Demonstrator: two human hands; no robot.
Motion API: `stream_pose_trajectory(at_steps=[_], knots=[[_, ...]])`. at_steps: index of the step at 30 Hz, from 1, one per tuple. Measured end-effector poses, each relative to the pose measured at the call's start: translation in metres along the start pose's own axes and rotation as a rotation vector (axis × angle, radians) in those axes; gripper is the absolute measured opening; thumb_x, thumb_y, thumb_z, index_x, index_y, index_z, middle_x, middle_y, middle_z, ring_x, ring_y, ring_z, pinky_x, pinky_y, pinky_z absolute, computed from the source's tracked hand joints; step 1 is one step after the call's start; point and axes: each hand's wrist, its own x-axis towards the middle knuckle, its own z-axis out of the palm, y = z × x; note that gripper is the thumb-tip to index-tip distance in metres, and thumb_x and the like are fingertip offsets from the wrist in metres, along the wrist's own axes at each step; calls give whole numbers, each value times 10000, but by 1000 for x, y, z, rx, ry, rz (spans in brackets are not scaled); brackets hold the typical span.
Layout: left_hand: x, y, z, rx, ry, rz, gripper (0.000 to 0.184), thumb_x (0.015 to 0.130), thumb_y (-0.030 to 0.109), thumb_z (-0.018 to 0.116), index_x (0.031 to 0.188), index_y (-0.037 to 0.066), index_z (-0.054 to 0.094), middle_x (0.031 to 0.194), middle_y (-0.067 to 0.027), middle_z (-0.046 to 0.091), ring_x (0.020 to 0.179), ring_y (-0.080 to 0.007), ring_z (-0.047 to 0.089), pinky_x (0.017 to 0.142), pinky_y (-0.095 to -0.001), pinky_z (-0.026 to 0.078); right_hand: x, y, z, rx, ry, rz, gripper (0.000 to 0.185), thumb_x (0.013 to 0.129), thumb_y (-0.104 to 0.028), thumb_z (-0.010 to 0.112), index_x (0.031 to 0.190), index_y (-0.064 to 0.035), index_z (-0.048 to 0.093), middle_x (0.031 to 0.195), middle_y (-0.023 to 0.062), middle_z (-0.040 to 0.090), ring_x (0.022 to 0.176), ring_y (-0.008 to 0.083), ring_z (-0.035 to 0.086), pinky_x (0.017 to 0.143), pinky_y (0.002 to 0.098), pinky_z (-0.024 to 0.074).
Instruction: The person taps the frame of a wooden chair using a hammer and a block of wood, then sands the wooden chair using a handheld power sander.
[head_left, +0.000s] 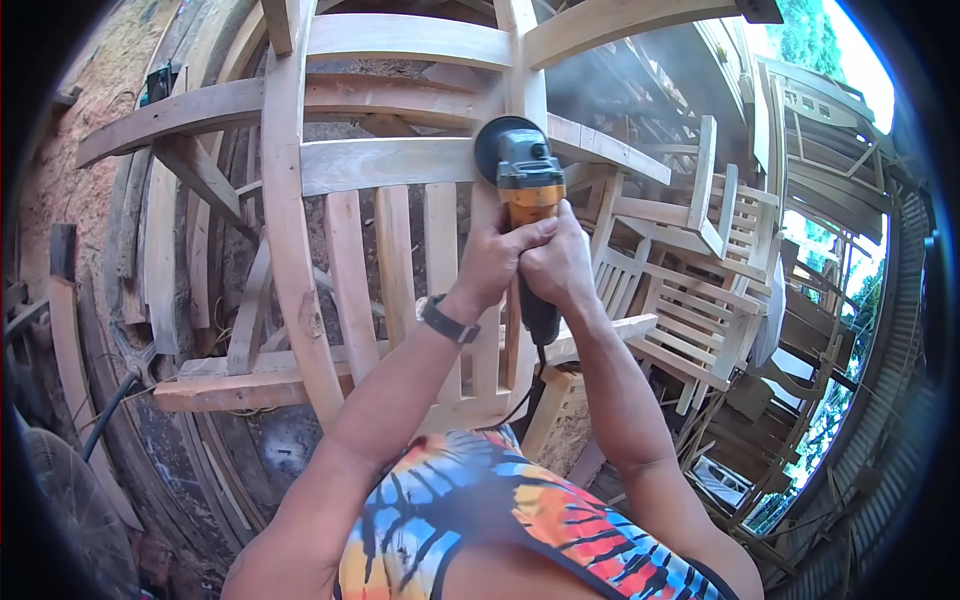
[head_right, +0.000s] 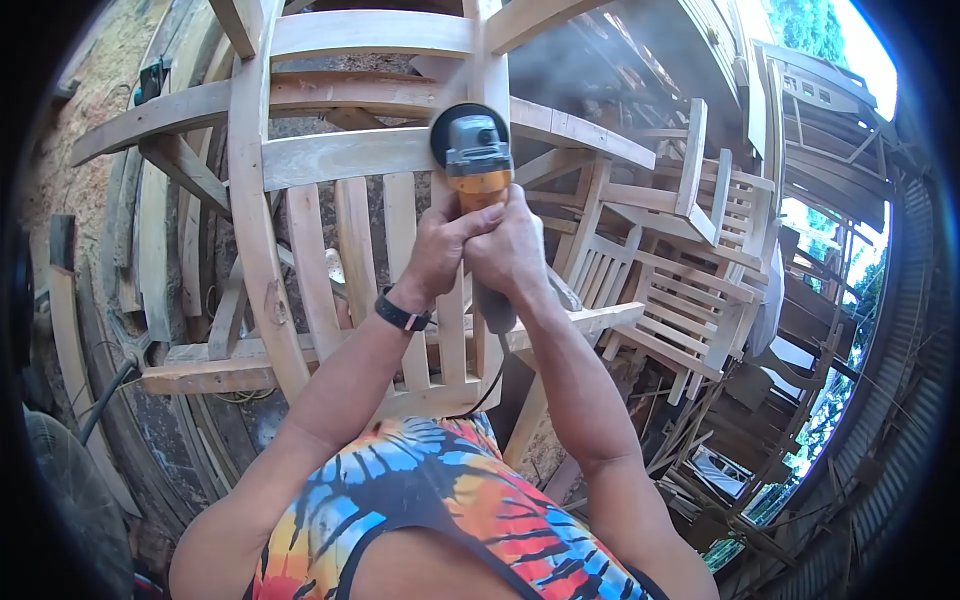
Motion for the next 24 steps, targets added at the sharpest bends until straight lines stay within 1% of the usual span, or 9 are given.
stream_pose_trajectory(at_steps=[3,5,10,14,15,16,18,22,24], knots=[[-18,14,-19,68,44,50,400,948,129,721,1294,-46,623,1181,-111,710,1035,-167,685,949,-310,532,-8,-8,20,69,-86,-59,465,789,-83,657,1215,65,546,979,283,731,999,437,726,872,453,576],[-33,30,-23,120,142,76,340,930,115,738,1222,-43,666,1125,-101,728,996,-156,691,898,-300,538,-12,-14,35,166,-122,-77,466,787,-91,665,1211,63,548,983,279,732,998,430,729,869,448,577],[-59,65,-44,292,294,123,382,888,154,778,1200,-46,684,1113,-105,735,991,-163,692,903,-301,536,-16,-34,74,354,-259,-143,468,790,-118,686,1201,59,550,1005,268,733,1003,406,736,847,437,582],[-76,92,-44,457,423,188,410,886,141,782,1229,-53,668,1124,-109,730,1001,-169,692,903,-299,537,-18,-49,93,412,-321,-200,488,784,-139,691,1204,65,546,1012,300,716,1007,464,708,889,456,564],[-72,89,-54,501,344,309,394,936,132,743,1275,-42,644,1181,-111,702,1039,-175,679,950,-303,525,-18,-52,91,435,-339,-173,501,778,-141,693,1208,65,541,1008,307,711,1013,475,698,908,464,557],[-70,87,-51,506,333,307,394,936,132,743,1275,-42,644,1181,-111,702,1039,-175,679,950,-303,525,-18,-52,86,440,-328,-172,501,778,-141,693,1208,65,541,1008,307,711,1013,475,698,908,464,557],[-67,81,-42,346,363,145,421,935,137,746,1298,-39,627,1198,-110,697,1053,-179,677,953,-306,526,-18,-50,75,376,-322,-124,504,773,-139,697,1204,65,535,1008,307,710,1017,470,699,892,469,563],[-42,33,-30,169,199,55,381,922,106,742,1266,-25,647,1162,-107,716,1026,-166,682,941,-304,530,-15,-17,41,194,-185,1,527,759,-125,707,1224,51,535,1010,304,715,1024,450,712,874,469,578],[-24,11,-15,60,93,-7,353,933,96,722,1257,-28,655,1142,-95,723,1002,-159,692,920,-304,541,-17,-12,13,91,-110,8,414,828,-82,601,1215,61,564,1023,287,725,1034,423,722,882,444,568]])
